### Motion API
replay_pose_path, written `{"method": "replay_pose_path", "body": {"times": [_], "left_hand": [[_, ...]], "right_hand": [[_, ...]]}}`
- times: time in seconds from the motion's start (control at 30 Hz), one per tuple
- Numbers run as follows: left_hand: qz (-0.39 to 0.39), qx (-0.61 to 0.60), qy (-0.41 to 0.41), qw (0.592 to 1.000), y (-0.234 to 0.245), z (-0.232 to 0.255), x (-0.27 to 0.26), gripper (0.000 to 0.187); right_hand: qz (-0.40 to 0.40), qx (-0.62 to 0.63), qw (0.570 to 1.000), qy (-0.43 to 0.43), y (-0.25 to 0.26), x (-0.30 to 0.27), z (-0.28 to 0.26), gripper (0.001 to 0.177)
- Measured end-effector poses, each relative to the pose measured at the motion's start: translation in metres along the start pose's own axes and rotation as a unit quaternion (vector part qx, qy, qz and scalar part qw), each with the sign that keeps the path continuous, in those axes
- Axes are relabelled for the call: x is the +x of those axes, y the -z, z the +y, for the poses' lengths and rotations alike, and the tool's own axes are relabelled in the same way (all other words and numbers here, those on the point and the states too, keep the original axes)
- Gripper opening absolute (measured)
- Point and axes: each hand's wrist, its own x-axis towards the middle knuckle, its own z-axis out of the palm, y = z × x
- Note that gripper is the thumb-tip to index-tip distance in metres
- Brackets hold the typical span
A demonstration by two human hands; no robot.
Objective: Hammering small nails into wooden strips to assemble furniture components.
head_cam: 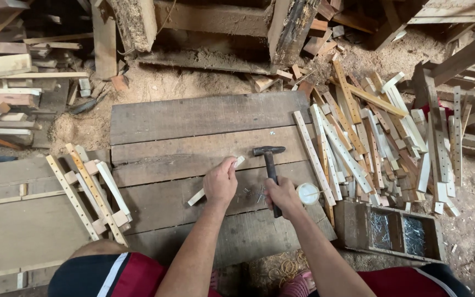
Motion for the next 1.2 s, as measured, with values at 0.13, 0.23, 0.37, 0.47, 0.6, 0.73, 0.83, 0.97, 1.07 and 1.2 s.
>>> {"method": "replay_pose_path", "body": {"times": [0.13,0.23,0.37,0.47,0.6,0.73,0.83,0.97,1.07,1.2], "left_hand": [[0.028,0.006,-0.022,0.999,-0.016,-0.013,0.005,0.018],[0.047,0.02,-0.045,0.998,-0.024,-0.021,0.008,0.019],[0.052,0.052,-0.082,0.994,-0.03,-0.027,0.008,0.02],[0.067,0.045,-0.096,0.992,-0.028,-0.024,0.009,0.018],[0.093,0.029,-0.096,0.991,-0.027,-0.02,0.009,0.019],[0.089,0.009,-0.097,0.991,-0.034,-0.031,0.013,0.026],[0.087,0.03,-0.112,0.989,-0.037,-0.029,0.013,0.024],[0.127,0.017,-0.112,0.985,-0.034,-0.025,0.009,0.021],[0.127,0.033,-0.12,0.984,-0.036,-0.029,0.01,0.015],[0.099,0.032,-0.095,0.99,-0.034,-0.028,0.011,0.021]], "right_hand": [[0.002,0.054,0.996,0.072,0.007,-0.037,-0.012,0.03],[0.088,-0.038,0.966,0.241,0.004,-0.075,-0.023,0.032],[0.125,-0.081,0.937,0.317,-0.004,-0.084,-0.017,0.034],[0.113,-0.115,0.937,0.31,-0.004,-0.084,-0.008,0.034],[0.089,-0.195,0.93,0.298,-0.005,-0.068,0.019,0.032],[0.087,-0.212,0.923,0.308,-0.01,-0.067,0.022,0.029],[0.08,-0.258,0.917,0.294,-0.013,-0.068,0.02,0.037],[0.101,-0.204,0.921,0.317,-0.016,-0.068,0.032,0.03],[0.102,-0.23,0.911,0.327,-0.019,-0.055,0.039,0.036],[0.083,-0.218,0.926,0.298,-0.021,-0.069,0.018,0.037]]}}
